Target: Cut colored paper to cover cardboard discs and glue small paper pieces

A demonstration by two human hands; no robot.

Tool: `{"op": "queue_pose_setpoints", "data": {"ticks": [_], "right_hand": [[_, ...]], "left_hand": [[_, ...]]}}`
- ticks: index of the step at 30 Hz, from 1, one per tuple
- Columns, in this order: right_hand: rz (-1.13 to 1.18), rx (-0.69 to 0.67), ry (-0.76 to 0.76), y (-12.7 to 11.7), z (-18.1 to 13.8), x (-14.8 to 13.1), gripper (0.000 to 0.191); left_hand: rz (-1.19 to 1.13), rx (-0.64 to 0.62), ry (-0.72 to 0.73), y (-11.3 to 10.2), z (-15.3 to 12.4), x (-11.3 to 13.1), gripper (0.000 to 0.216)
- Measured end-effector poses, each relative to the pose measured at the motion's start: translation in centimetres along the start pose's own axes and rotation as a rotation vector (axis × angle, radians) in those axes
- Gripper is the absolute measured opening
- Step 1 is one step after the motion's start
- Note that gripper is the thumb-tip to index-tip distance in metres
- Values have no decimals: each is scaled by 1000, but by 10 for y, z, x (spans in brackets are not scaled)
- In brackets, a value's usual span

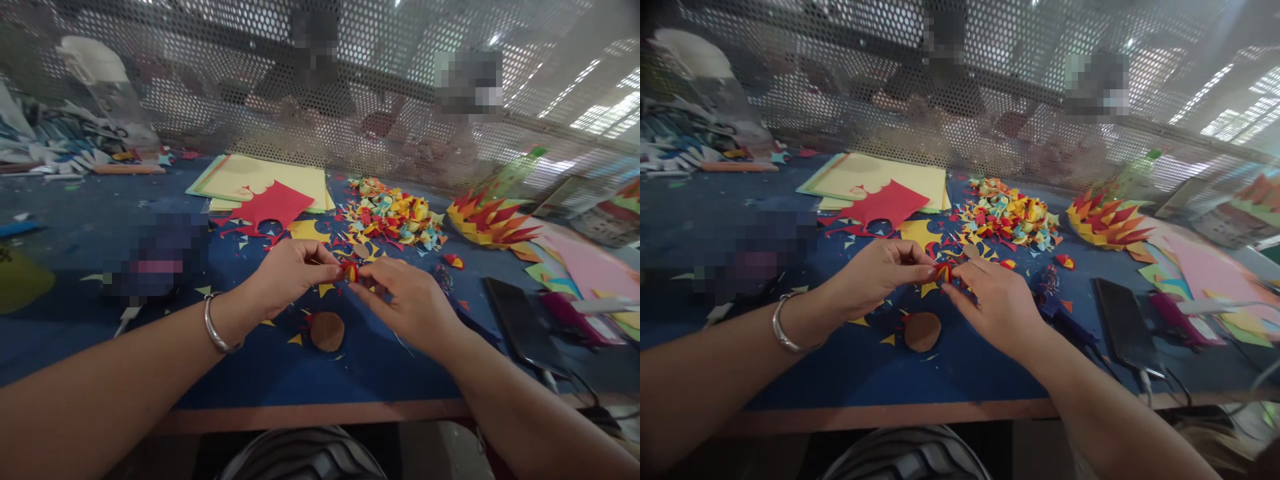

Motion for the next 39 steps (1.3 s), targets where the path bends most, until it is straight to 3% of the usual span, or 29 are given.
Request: {"op": "queue_pose_setpoints", "data": {"ticks": [8, 23, 27, 30, 35, 39], "right_hand": [[183, 28, 40, 9, -1, 9, 16], [452, -39, 180, 14, 0, 9, 23], [418, -24, 233, 15, -1, 11, 19], [427, -96, 249, 18, -1, 12, 17], [449, -281, 253, 23, -1, 11, 20], [422, -329, 254, 23, 0, 9, 22]], "left_hand": [[39, -108, -40, 3, 0, -2, 25], [315, -73, 128, 2, 0, 3, 19], [487, 67, 291, -7, 0, 8, 17], [532, 201, 328, -18, 2, 12, 16], [825, 195, 277, -36, 4, 17, 15], [1012, 221, 280, -51, 5, 20, 20]]}}
Point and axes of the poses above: each hand's wrist, its own z-axis towards the middle knuckle, its own y-axis out of the palm, x = y × z, the point moved 1 cm from there along z, towards the middle knuckle, and after that the axes turned 8 degrees about -x, right-handed, at the moved point
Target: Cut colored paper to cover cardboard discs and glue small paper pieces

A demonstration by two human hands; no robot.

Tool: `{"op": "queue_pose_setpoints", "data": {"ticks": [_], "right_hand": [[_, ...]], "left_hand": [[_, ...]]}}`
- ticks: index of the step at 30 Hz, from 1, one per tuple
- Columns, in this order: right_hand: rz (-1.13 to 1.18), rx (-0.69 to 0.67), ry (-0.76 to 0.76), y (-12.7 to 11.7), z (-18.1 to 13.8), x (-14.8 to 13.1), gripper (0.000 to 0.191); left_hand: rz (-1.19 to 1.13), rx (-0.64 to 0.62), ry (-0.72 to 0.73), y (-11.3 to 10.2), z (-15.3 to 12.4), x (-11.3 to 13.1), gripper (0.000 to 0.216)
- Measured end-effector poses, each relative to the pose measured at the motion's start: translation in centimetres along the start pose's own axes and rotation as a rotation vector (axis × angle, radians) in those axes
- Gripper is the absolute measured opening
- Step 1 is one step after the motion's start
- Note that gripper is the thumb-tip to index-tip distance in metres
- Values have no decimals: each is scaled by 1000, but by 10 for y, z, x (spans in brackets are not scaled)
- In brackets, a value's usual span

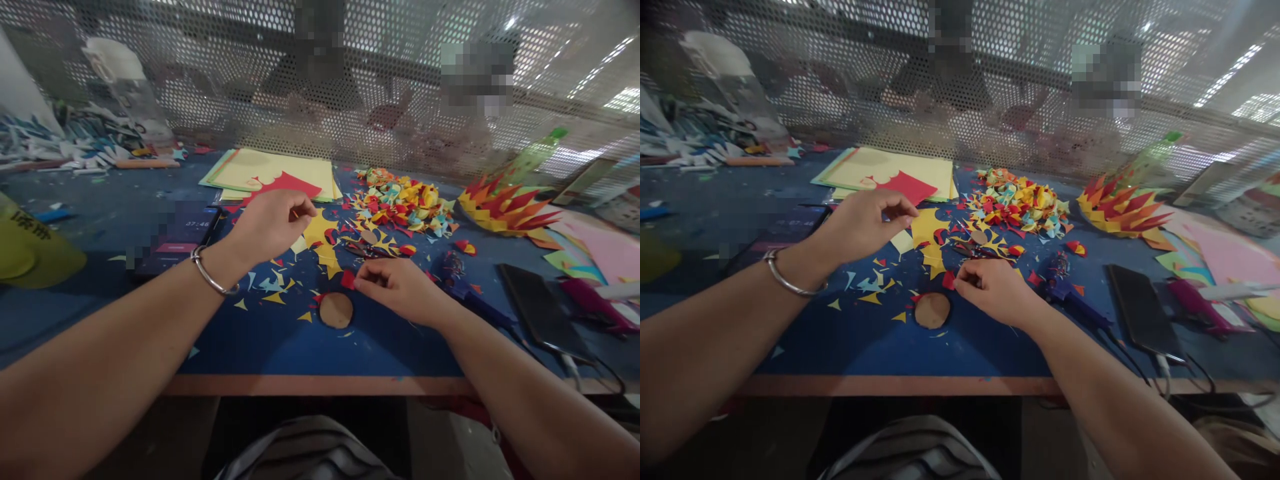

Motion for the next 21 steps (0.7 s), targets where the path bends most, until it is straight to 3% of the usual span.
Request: {"op": "queue_pose_setpoints", "data": {"ticks": [11, 16, 21], "right_hand": [[-36, 140, -36, 3, -3, 3, 30], [-73, 393, -67, -3, -9, 3, 27], [-116, 585, 4, -17, -9, 16, 27]], "left_hand": [[379, -230, -126, -6, 11, -33, 32], [390, -308, -214, -7, 13, -30, 39], [298, -328, -264, -9, 15, -29, 25]]}}
Point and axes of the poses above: each hand's wrist, its own z-axis towards the middle knuckle, its own y-axis out of the palm, x = y × z, the point moved 1 cm from there along z, towards the middle knuckle, and after that the axes turned 8 degrees about -x, right-handed, at the moved point
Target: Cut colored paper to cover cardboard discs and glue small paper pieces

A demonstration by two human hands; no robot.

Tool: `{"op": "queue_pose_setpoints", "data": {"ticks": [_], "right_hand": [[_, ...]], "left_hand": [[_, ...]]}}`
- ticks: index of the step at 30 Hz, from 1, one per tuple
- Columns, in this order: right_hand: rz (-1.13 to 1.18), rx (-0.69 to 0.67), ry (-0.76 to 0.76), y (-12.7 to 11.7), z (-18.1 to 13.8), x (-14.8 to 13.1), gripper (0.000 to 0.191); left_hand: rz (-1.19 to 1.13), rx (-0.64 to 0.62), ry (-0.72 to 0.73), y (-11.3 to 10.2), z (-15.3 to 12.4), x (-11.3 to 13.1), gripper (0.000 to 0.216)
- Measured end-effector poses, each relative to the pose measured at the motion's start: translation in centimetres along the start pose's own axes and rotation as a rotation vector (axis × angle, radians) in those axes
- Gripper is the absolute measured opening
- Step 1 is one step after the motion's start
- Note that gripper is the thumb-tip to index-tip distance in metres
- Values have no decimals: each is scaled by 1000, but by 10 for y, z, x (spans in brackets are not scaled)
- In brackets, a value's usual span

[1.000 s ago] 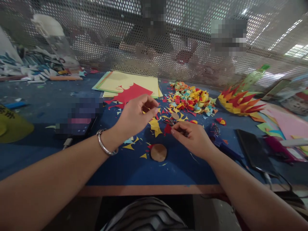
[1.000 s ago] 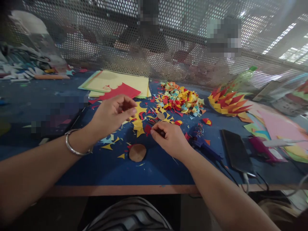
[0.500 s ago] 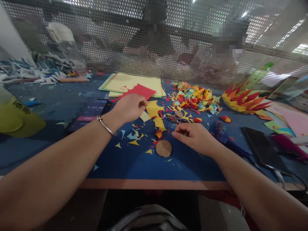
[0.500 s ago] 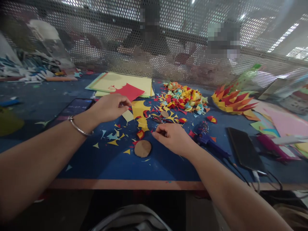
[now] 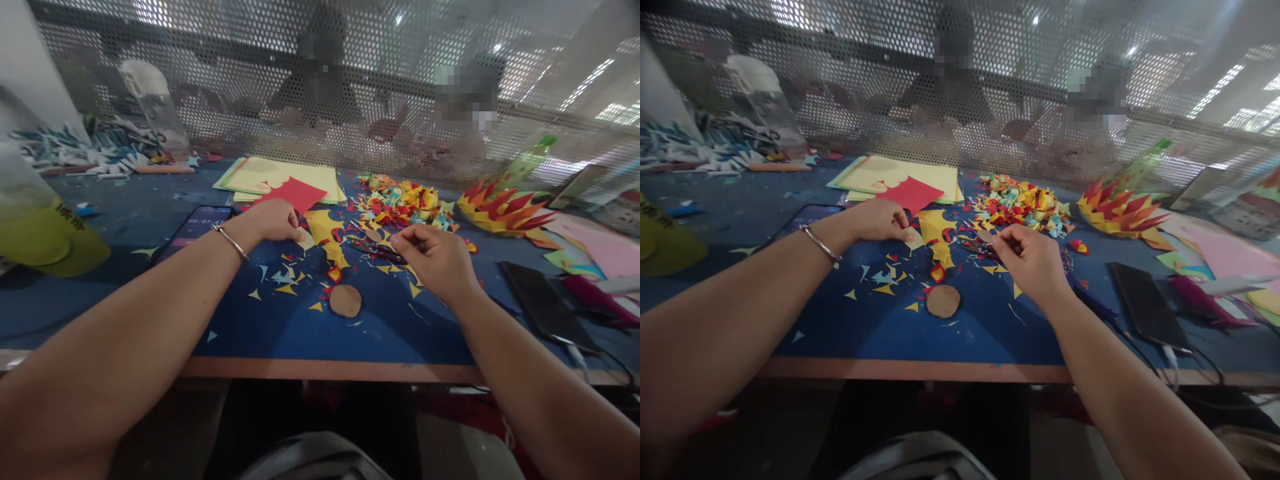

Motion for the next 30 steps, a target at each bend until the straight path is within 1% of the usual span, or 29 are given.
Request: {"op": "queue_pose_setpoints", "data": {"ticks": [1, 3, 5, 9, 11, 15, 16, 19, 23, 25, 28, 30], "right_hand": [[-19, 0, 18, -1, 3, 4, 25], [-90, -45, 47, -2, 9, 10, 20], [-189, -112, 68, -1, 16, 13, 16], [-413, -266, 65, 2, 29, 11, 16], [-470, -337, 48, 5, 34, 9, 16], [-500, -407, 37, 8, 42, 11, 16], [-503, -420, 41, 8, 43, 12, 15], [-496, -458, 52, 6, 44, 13, 14], [-460, -493, 64, 2, 40, 9, 16], [-438, -500, 60, 0, 37, 7, 14], [-420, -493, 37, 1, 33, 6, 13], [-428, -484, 17, 2, 31, 6, 17]], "left_hand": [[-11, -2, 4, 0, 1, -1, 23], [-31, 2, 15, 0, 3, -4, 22], [-52, 17, 34, 1, 5, -8, 20], [-92, 71, 68, 2, 7, -12, 14], [-122, 141, 83, 0, 6, -12, 10], [-326, 386, 172, -3, 0, -6, 12], [-376, 429, 196, -3, -2, -4, 12], [-437, 467, 241, -3, -7, 3, 13], [-425, 538, 227, -2, -12, 11, 12], [-473, 521, 235, 0, -13, 15, 14], [-538, 417, 304, 8, -12, 22, 14], [-563, 376, 357, 13, -11, 27, 12]]}}
Point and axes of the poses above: each hand's wrist, its own z-axis towards the middle knuckle, its own y-axis out of the palm, x = y × z, the point moved 1 cm from there along z, towards the middle knuckle, and after that the axes turned 8 degrees about -x, right-handed, at the moved point
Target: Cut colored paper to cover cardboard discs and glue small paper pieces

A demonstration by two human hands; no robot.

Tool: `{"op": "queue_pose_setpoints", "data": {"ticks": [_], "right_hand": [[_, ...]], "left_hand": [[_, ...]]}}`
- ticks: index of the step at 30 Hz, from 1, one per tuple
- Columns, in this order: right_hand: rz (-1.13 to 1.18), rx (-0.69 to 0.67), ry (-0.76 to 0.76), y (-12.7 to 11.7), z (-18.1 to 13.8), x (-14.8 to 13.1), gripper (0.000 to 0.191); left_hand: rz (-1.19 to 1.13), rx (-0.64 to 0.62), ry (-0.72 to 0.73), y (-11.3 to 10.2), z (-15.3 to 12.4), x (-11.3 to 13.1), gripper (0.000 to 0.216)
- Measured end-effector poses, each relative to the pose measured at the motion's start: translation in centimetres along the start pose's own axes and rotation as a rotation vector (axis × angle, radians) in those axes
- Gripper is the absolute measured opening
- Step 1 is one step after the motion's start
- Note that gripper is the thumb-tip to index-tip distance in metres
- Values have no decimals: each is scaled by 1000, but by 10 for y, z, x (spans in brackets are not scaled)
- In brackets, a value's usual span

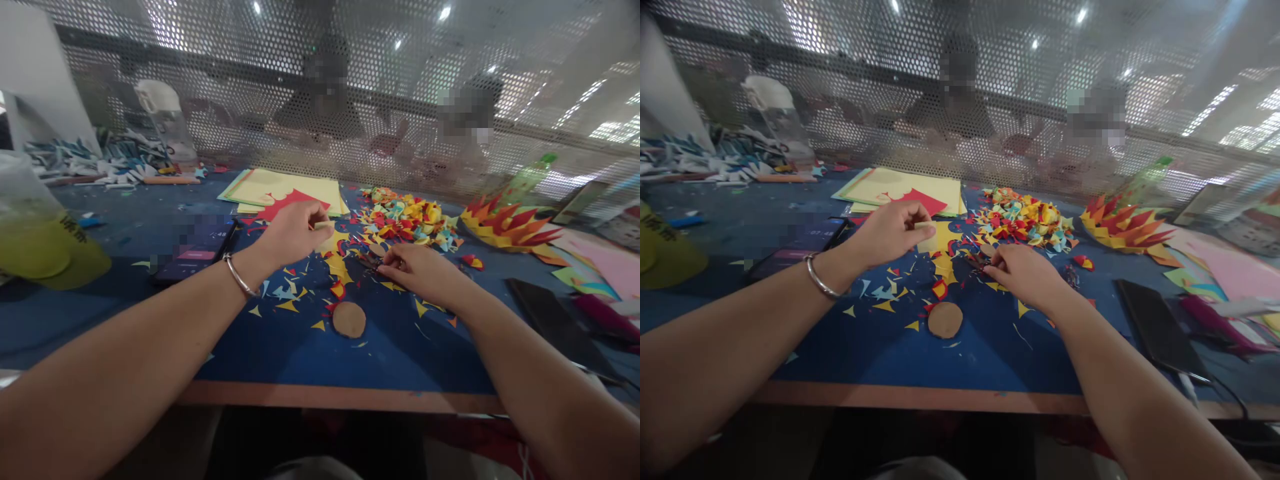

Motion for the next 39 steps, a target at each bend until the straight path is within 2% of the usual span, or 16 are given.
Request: {"op": "queue_pose_setpoints", "data": {"ticks": [5, 10, 14, 19, 23, 28, 30, 33, 36, 39], "right_hand": [[-130, 24, -50, 3, -3, -4, 21], [-213, 103, -48, 2, -4, -10, 21], [74, 237, -26, 1, -3, -7, 21], [458, 356, -51, 3, -4, -13, 24], [653, 281, -110, 7, -6, -24, 16], [896, 179, -177, 11, -9, -34, 14], [1037, 128, -186, 13, -9, -37, 18], [1218, 129, -157, 15, -10, -41, 28], [1393, 136, -113, 15, -12, -43, 34], [1436, 124, -84, 13, -12, -41, 38]], "left_hand": [[-120, -32, 17, 10, -3, 3, 12], [-381, -59, -156, 19, -7, 10, 14], [-606, -87, -271, 27, -9, 18, 16], [-830, -191, -321, 36, -11, 26, 16], [-953, -211, -309, 42, -12, 31, 17], [-970, -132, -286, 44, -11, 31, 21], [-970, -132, -238, 45, -12, 31, 21], [-978, -139, -164, 46, -12, 32, 22], [-995, -130, -165, 48, -14, 34, 21], [-1018, -114, -203, 48, -16, 37, 20]]}}
Point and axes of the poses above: each hand's wrist, its own z-axis towards the middle knuckle, its own y-axis out of the palm, x = y × z, the point moved 1 cm from there along z, towards the middle knuckle, and after that the axes turned 8 degrees about -x, right-handed, at the moved point
